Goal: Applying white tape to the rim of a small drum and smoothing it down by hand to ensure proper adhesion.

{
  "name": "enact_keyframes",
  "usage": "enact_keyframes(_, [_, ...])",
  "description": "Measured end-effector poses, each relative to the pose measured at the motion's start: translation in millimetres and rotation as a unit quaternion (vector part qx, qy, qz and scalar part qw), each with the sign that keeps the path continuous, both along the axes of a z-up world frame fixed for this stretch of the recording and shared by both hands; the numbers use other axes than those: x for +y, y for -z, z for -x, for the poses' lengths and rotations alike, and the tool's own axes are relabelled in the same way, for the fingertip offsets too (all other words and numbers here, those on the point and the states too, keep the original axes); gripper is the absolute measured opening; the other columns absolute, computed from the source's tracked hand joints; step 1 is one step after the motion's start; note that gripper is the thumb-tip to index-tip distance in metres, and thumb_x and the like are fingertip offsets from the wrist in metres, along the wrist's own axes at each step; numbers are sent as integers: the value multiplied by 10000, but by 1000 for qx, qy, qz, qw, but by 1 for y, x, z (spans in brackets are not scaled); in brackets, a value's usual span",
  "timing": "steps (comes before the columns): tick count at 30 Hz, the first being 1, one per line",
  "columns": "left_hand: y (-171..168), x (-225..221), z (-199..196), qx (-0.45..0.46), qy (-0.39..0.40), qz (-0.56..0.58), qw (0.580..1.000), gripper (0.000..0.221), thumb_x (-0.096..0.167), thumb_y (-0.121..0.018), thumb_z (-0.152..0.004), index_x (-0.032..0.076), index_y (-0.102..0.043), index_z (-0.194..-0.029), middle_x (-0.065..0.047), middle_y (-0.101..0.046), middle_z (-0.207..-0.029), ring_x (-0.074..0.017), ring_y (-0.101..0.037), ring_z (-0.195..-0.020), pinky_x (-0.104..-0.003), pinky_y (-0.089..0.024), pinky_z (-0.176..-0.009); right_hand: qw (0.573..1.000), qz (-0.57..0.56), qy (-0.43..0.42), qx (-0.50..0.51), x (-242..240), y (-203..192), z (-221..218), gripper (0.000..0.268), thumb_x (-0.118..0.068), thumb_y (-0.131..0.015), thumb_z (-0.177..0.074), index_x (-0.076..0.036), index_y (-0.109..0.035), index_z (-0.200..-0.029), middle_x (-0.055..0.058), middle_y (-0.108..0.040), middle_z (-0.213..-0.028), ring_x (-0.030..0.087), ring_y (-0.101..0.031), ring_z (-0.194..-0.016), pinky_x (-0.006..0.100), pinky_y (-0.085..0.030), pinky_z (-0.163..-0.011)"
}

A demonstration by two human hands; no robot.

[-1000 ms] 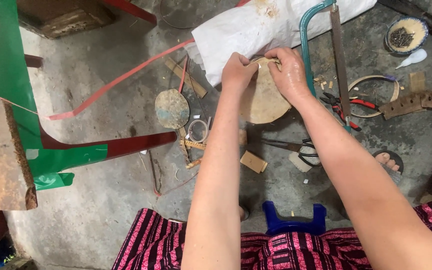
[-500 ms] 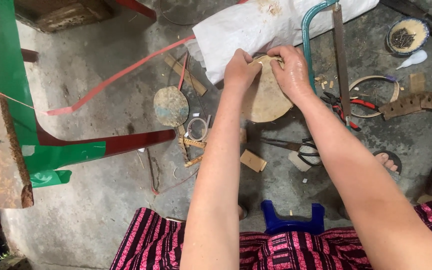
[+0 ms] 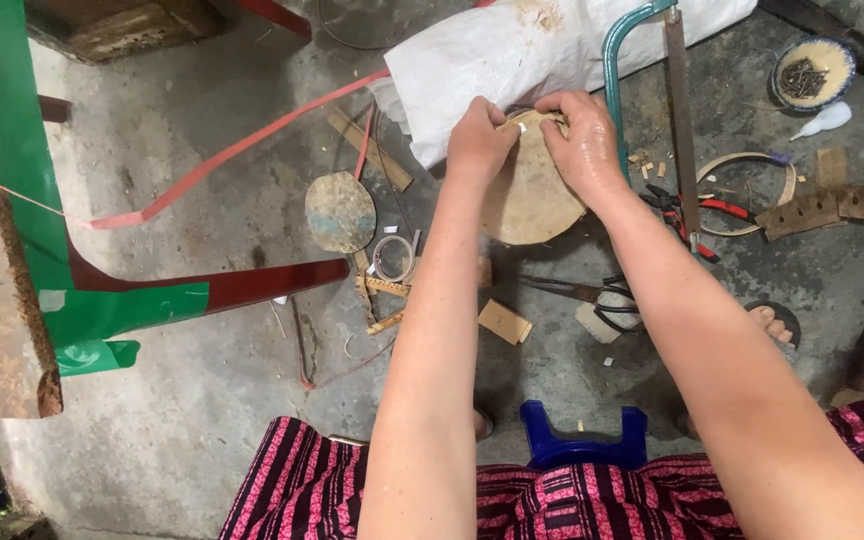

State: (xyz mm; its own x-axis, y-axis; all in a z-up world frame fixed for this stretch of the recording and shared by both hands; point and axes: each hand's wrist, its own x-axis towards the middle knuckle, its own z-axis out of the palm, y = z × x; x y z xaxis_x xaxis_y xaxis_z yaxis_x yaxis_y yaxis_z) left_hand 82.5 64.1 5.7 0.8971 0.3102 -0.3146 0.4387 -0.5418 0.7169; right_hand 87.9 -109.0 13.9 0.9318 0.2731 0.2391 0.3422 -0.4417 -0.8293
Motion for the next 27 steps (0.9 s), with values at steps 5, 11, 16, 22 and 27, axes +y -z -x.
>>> enact_keyframes(5, [-4,-1,0,-6,6,-11,1000,264,270,-723,-751,101,-579,-894,-62,-663,-763,-231,-649,-715,-334,-554,-710,1000,0,1,10,1,-5,1,247,55,-670,-878,-9,-707,-1113,124,-663,-1068,295,-589,-995,386,-494,-891])
enact_keyframes(11, [-3,-1,0,7,11,-21,1000,283,256,-752,-755,102,-581,-919,-57,-671,-792,-236,-659,-748,-335,-560,-742,1000,2,1,11,0,-6,1,241,49,-666,-882,-7,-707,-1113,125,-664,-1067,296,-590,-993,387,-494,-888])
enact_keyframes(16, [-8,-2,1,2,3,-5,1000,199,197,-687,-772,94,-592,-913,-55,-662,-795,-230,-655,-751,-329,-557,-737,1000,-2,-1,6,0,-6,1,236,42,-665,-883,-5,-703,-1111,128,-662,-1064,301,-589,-993,388,-491,-886])
enact_keyframes(22, [-8,-4,1,7,8,-26,1000,264,252,-739,-768,108,-580,-923,-51,-673,-790,-237,-664,-745,-340,-558,-738,1000,1,0,9,1,-8,2,237,55,-665,-877,-2,-705,-1104,123,-669,-1071,293,-595,-1000,385,-493,-898])
enact_keyframes(27, [-3,-4,2,-6,16,-31,999,240,214,-695,-786,101,-586,-967,-45,-669,-835,-244,-668,-781,-343,-557,-759,1000,2,1,9,1,-7,1,242,59,-667,-874,1,-705,-1106,125,-670,-1073,294,-593,-999,383,-493,-892])
